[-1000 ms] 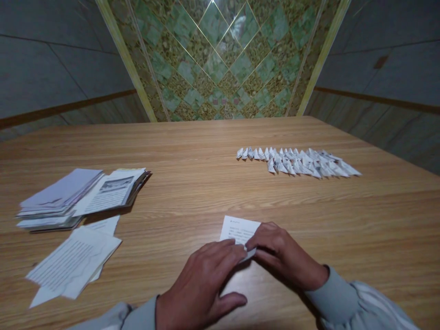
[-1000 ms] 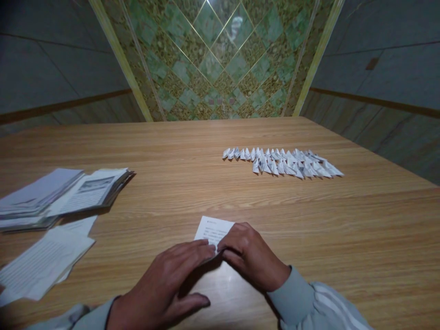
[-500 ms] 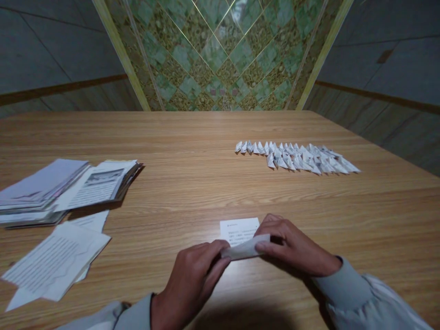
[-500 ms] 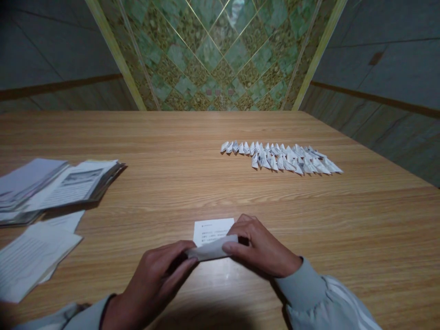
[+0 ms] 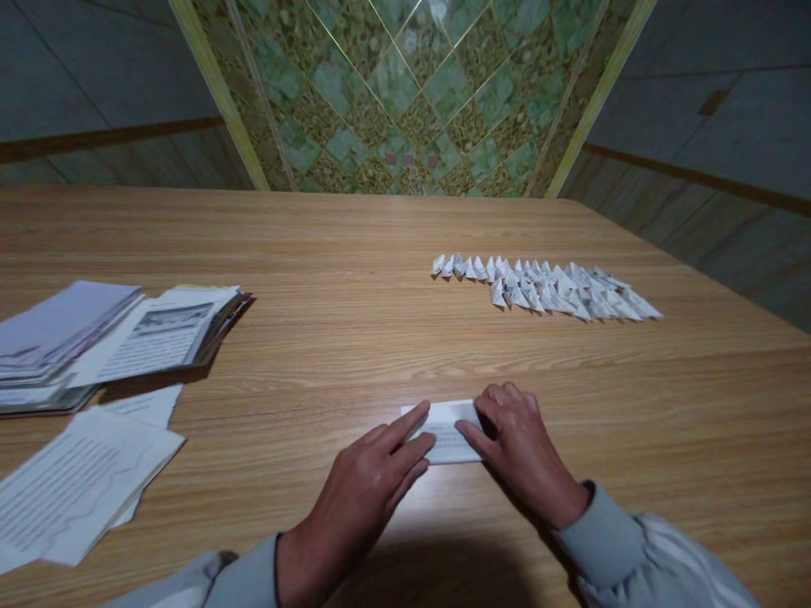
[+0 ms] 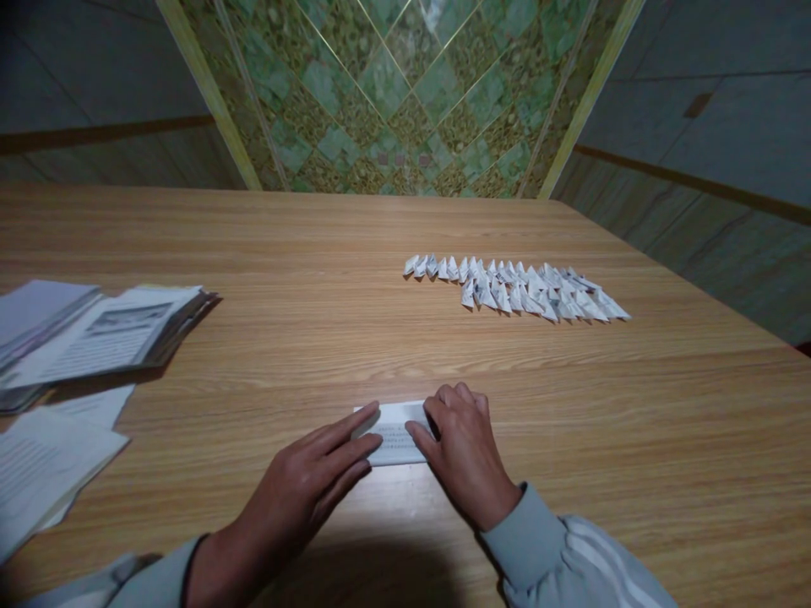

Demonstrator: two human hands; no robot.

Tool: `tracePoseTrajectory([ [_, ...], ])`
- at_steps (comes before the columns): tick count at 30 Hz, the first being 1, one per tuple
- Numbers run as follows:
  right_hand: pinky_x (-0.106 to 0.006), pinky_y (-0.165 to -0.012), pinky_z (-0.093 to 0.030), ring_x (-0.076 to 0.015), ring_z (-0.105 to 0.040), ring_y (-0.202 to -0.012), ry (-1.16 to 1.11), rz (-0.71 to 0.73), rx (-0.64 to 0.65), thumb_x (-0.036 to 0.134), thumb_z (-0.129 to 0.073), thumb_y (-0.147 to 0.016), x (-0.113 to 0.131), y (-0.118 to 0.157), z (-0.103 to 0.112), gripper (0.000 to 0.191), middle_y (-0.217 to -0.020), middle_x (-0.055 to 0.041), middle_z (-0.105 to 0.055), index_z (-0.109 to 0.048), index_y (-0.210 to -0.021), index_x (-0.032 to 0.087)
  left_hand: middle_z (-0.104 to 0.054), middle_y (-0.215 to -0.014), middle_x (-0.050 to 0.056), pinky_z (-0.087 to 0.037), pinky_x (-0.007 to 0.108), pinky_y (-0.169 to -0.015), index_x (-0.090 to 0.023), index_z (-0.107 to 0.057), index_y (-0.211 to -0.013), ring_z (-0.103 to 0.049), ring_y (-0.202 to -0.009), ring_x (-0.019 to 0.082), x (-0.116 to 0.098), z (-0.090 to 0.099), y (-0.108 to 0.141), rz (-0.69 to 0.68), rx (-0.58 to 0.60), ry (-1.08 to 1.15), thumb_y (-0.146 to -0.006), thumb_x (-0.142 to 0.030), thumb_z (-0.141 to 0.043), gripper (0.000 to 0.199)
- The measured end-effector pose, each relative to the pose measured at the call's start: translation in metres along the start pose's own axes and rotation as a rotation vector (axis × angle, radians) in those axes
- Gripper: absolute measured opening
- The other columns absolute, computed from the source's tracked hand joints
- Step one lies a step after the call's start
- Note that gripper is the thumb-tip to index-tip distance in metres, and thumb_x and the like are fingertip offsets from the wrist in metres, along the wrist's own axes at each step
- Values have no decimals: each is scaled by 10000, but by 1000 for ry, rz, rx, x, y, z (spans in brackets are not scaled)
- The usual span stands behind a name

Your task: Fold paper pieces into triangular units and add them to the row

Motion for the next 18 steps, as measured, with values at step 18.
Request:
tracePoseTrajectory([
  [18,-367,-771,-318,-256,-547,-846,168,1,-43,316,-719,-904,3,-2,-4,232,-809,-49,-637,-627,-742,177,-570,-1461,116,-550,424,-651,-329,-489,-1442,-620,-846,270,-9,-2,6,-78,301,-286,-862,-167,-729,648],
])
Point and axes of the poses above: each hand's wrist, its own y-axis away from the middle knuckle, its own z-axis out of the back of the hand, x = y × z, the point moved 2 cm from there along -y, towards the middle knuckle
